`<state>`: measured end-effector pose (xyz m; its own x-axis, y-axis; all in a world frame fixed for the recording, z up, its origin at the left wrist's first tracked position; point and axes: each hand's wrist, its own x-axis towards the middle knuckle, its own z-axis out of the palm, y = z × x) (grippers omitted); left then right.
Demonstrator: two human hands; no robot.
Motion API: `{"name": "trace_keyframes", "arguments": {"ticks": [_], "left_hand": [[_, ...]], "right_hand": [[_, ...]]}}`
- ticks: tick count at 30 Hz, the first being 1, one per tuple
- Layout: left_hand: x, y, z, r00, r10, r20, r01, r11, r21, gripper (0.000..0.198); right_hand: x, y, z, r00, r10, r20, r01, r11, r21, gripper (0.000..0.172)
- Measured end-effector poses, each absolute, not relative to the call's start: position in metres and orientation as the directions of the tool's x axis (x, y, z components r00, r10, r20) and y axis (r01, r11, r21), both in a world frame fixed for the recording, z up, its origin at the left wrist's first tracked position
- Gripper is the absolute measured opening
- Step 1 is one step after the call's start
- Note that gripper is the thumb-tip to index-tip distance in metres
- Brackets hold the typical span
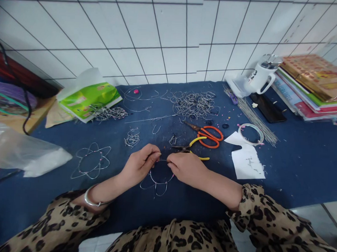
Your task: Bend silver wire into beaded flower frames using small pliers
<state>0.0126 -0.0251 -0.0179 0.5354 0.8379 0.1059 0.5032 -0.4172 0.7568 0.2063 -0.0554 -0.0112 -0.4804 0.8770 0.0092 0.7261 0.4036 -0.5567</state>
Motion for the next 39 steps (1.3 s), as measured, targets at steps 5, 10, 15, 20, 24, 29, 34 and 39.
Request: {"name": "trace_keyframes", "arguments": {"ticks": [5, 10, 15, 20, 24, 29, 34, 39], "left_hand": [[0.015, -0.027, -0.019, 0.525, 0.847, 0.080, 0.515, -0.391, 0.763, 0.015], [0.018, -0.028, -0.020, 0.525, 0.846, 0.090, 0.544, -0.416, 0.729, 0.013], [0.020, -0.028, -0.022, 0.555, 0.829, 0.070, 0.596, -0.455, 0.661, 0.014], [0.021, -0.027, -0.022, 0.560, 0.823, 0.096, 0.622, -0.494, 0.608, 0.015], [0.014, -0.023, -0.020, 0.488, 0.856, 0.167, 0.598, -0.468, 0.651, 0.015], [0.003, -0.016, -0.013, 0.371, 0.890, 0.265, 0.556, -0.442, 0.704, 0.013], [-0.002, -0.014, -0.009, 0.326, 0.896, 0.301, 0.546, -0.438, 0.714, 0.014], [-0.002, -0.014, -0.010, 0.334, 0.893, 0.301, 0.558, -0.445, 0.700, 0.015]], "right_hand": [[0.205, -0.057, -0.012, -0.517, 0.856, 0.007, 0.717, 0.438, -0.543, 0.012], [0.203, -0.058, -0.013, -0.529, 0.848, 0.005, 0.743, 0.466, -0.480, 0.010], [0.202, -0.059, -0.017, -0.545, 0.838, 0.010, 0.745, 0.489, -0.454, 0.013], [0.205, -0.060, -0.010, -0.551, 0.834, 0.022, 0.735, 0.498, -0.461, 0.016], [0.228, -0.056, 0.006, -0.501, 0.860, 0.094, 0.798, 0.502, -0.333, 0.024], [0.265, -0.049, 0.008, -0.470, 0.879, 0.086, 0.881, 0.472, -0.012, 0.068], [0.270, -0.046, -0.004, -0.521, 0.850, 0.079, 0.853, 0.514, 0.092, 0.042], [0.263, -0.049, -0.016, -0.606, 0.787, 0.116, 0.792, 0.584, 0.181, 0.032]]}}
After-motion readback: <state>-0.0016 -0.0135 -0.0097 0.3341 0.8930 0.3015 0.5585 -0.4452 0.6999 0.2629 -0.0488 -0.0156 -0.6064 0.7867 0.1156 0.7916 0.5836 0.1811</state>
